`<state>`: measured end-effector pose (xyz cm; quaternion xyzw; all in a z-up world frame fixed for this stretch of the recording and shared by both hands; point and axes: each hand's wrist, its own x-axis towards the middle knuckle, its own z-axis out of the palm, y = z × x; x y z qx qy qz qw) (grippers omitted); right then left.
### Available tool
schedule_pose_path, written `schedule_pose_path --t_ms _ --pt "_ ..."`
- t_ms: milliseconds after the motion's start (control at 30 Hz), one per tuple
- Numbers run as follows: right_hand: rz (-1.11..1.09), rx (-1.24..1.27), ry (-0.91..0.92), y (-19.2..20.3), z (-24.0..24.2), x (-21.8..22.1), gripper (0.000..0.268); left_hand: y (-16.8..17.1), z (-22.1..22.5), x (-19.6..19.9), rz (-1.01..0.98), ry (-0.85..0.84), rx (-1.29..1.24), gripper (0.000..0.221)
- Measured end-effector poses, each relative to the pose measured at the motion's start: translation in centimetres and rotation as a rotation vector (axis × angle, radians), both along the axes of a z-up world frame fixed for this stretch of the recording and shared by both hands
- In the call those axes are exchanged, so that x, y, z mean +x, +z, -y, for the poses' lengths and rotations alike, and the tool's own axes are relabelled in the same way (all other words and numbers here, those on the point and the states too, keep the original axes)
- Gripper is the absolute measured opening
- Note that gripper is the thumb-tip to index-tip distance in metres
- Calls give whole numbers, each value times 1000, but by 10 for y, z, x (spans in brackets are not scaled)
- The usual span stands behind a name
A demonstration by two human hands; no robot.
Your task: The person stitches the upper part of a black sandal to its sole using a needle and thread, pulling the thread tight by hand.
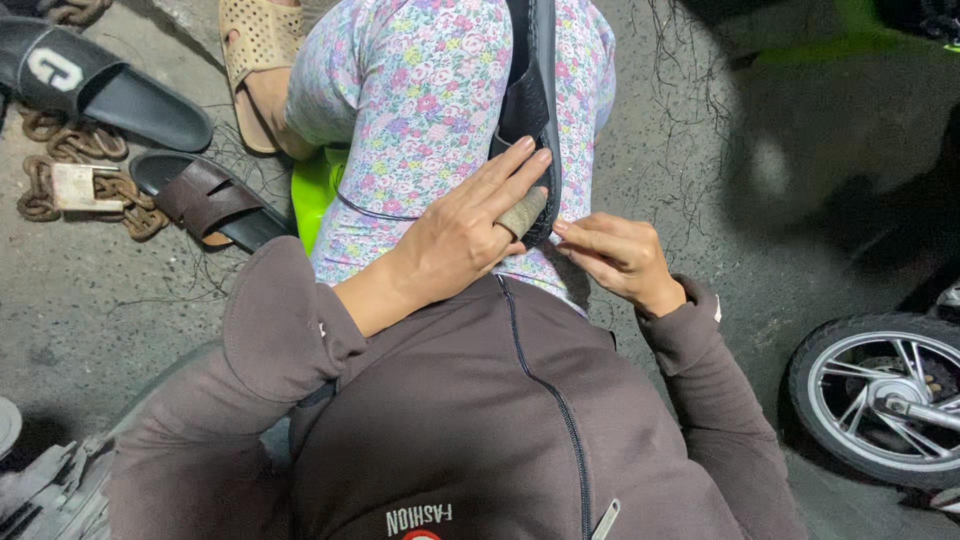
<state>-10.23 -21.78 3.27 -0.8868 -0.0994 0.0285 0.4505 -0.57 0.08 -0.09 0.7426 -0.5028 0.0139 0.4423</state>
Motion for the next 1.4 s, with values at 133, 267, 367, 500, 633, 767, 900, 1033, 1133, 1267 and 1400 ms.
schedule_pose_path --t_ms 133,267,367,500,633,767,900,1033,1133,1267,1400 --pt "3 1 1 2 0 -1 25 4 -2 -2 -21 21 -56 40" --pt "48 -74 19 6 2 -6 22 1 0 -6 117 78 -125 14" --pt "89 -164 23 12 -2 -7 21 4 -4 -8 164 54 -89 22" --pt "132 -260 21 18 -9 -11 24 -9 -16 -16 98 -24 25 26" --pt "163 -346 13 19 -16 -16 22 9 -19 -14 -248 -107 19 16" --pt "176 -419 -8 24 -25 -25 23 34 -19 -3 -795 -311 -156 12" --pt "194 -424 -51 18 -27 -32 24 32 -16 -6 -1071 -380 -247 9" --pt "199 -413 -74 15 -26 -34 23 28 -14 -9 -1002 -320 -241 8" --pt "209 -480 -47 14 -25 -33 27 26 -13 -16 -608 -29 -20 7" --pt "240 -500 -42 14 -26 -32 28 25 -7 -23 -436 105 152 12" --pt "244 -495 -32 15 -23 -30 28 15 -10 -29 -552 75 206 16"
